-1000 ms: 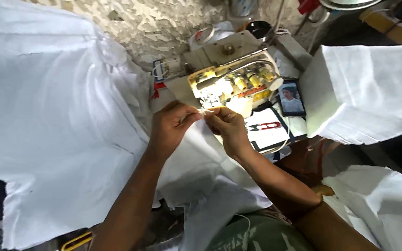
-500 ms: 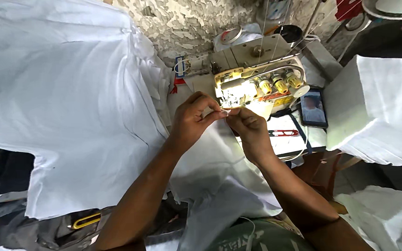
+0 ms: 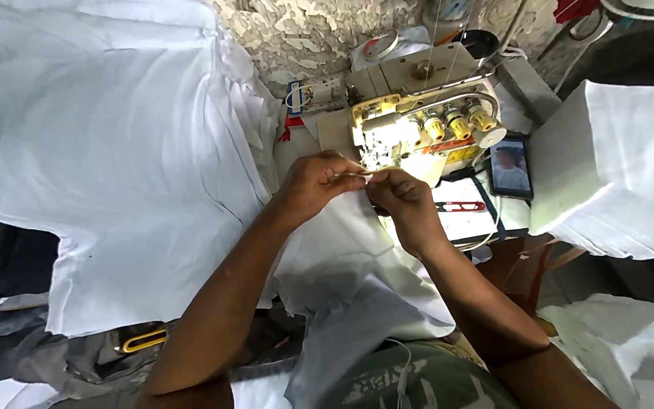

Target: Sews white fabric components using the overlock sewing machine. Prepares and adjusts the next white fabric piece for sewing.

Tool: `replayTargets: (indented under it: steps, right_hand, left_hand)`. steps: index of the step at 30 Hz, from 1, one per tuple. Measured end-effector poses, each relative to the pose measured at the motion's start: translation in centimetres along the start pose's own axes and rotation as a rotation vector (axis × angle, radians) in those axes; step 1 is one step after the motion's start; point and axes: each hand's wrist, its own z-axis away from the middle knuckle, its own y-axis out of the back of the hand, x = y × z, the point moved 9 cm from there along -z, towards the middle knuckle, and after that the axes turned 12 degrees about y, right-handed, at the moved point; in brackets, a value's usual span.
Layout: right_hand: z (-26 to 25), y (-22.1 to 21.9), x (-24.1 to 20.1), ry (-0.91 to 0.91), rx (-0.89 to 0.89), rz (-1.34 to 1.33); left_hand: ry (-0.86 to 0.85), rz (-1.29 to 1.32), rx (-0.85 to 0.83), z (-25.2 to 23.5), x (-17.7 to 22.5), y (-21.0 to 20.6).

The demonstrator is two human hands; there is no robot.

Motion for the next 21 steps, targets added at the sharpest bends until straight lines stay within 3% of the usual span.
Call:
replayTargets:
  steps: [2,4,9,14,21]
  right_hand:
    - [0.5,0.1,0.4,0.027,0.043,-0.041]
    - [1.7,0.2,0.2,0.114,0.013,0.087]
    - [6.9,0.7,0.8,0.147,-0.236,0.423]
    - [8.0,2.9,1.2,0.063,-0.331,0.306]
    - [9.4,1.9,0.9,-0.138,-0.367,-0.003]
  left_hand:
    - [0.016,-0.095,0.071,0.5,0.7,0.5]
    - [0.04,-0.118,0.158,1.2,1.2,1.7]
    - [0.071,0.001,0.267,3.2,0.8,4.5]
    - [0.021,-0.039,0.292,4.4,1.0,4.9]
    - [-0.012,-0.021,0.281,5.4,1.5,4.7]
